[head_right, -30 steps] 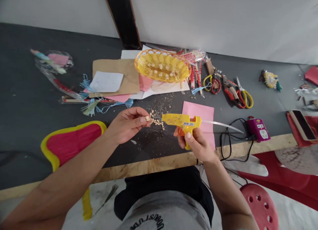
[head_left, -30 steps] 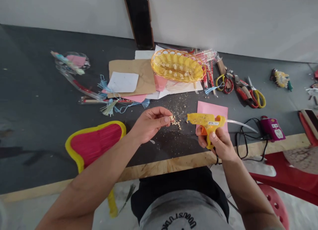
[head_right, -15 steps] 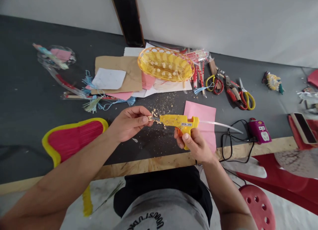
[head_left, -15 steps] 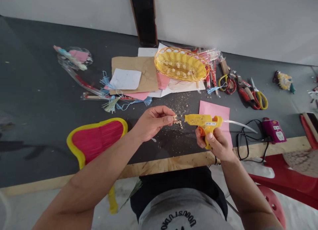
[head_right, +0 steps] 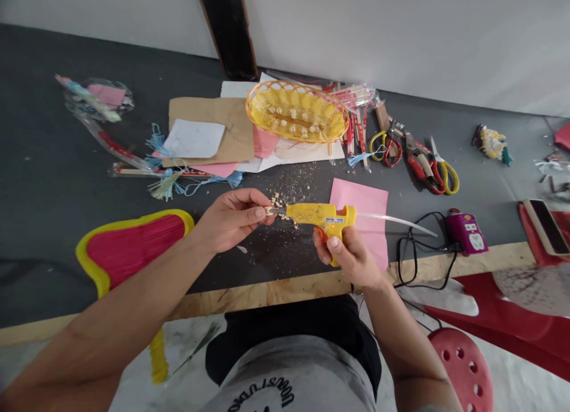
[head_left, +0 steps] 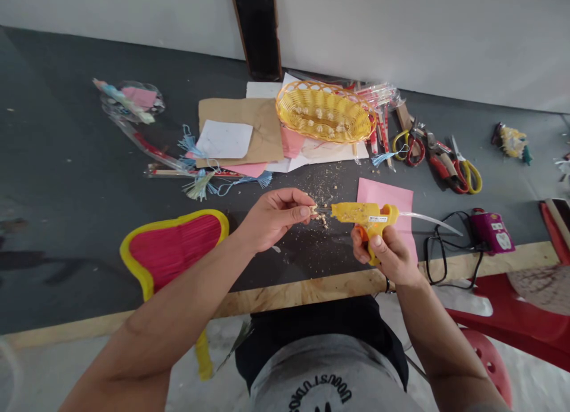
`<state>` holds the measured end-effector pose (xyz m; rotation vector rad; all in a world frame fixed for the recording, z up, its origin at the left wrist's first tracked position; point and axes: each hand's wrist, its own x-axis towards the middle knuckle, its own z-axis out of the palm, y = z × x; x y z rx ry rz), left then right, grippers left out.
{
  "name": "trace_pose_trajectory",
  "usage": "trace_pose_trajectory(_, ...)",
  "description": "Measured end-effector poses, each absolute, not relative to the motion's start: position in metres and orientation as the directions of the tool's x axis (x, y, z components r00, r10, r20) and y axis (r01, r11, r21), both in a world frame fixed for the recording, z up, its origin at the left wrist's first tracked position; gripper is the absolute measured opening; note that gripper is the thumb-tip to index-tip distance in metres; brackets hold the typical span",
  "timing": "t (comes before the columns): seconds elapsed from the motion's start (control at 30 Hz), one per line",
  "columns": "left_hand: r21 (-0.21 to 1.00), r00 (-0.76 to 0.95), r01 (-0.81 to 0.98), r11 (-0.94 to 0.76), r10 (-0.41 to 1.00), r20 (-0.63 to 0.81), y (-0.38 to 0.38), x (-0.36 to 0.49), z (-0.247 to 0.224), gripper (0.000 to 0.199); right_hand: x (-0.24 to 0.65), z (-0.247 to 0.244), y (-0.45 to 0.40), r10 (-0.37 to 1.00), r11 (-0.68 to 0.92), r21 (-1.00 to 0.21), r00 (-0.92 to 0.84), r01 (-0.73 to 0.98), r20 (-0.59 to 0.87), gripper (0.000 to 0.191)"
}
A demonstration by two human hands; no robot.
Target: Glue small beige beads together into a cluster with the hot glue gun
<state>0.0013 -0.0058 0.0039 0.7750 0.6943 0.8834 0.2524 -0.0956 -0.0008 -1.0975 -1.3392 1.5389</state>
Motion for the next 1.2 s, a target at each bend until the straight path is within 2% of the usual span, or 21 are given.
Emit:
trace_pose_trajectory(0.47,0.814,0.468,-0.398,0.422,0.857,-0.215,-0.0060,0.0018,0.0046,0.025,0.2540,-0.0002,-0.0942,0.940,-0.082,-0.994,-0.337,-0.078,-0.051,0.027)
trace_pose_trajectory(1.2,0.819,0.456,-0.398,0.413,0.864,-0.215,-0.0056,0.0024,0.0039,0.024,0.2560,0.0045,-0.0915,0.932,-0.122,-0.984,-0.355,-0.127,-0.070,0.030)
